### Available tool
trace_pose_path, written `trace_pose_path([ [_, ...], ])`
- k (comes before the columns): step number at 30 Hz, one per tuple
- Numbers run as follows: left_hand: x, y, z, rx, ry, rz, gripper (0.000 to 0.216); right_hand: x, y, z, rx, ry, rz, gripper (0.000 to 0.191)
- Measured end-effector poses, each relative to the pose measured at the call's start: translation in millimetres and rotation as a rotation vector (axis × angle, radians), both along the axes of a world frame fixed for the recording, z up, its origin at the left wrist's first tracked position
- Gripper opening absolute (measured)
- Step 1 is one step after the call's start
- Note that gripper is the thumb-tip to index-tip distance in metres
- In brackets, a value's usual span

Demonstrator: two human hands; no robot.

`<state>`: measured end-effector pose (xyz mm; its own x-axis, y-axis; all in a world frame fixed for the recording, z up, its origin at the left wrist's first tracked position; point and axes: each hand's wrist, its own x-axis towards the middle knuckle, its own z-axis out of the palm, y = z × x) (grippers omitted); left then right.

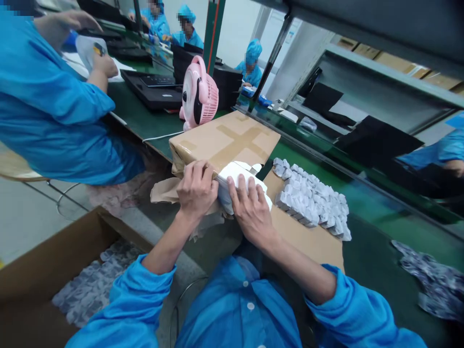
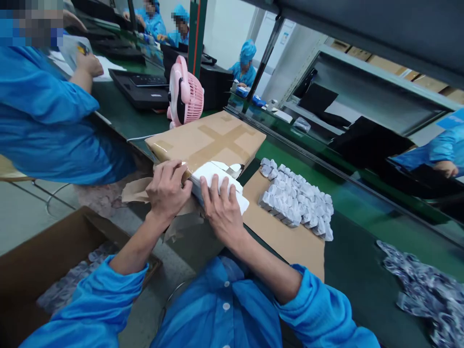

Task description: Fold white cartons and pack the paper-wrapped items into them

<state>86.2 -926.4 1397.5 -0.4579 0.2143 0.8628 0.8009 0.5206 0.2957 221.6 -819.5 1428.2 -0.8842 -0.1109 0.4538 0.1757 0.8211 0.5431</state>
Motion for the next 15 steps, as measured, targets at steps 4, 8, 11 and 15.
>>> trace_pose_path([
  [4,-6,-7,17.3,-0.257,0.12,-0.051,0.028,-1,1,0.4,-0.079,-0.01,0.045,0.055],
  [8,-9,-15,35.3,-0.593,0.225,-0.021,0.029,-1,3,-3.0,-0.139,-0.001,0.078,0.057],
  [11,-13,-17,43.7,-0.692,0.255,-0.065,0.029,-1,5,-3.2,-0.162,-0.003,0.098,0.058],
  [15,-19,-19,50.2,-0.667,0.287,-0.077,0.025,-2,6,-0.9,-0.162,0.007,0.122,0.057],
])
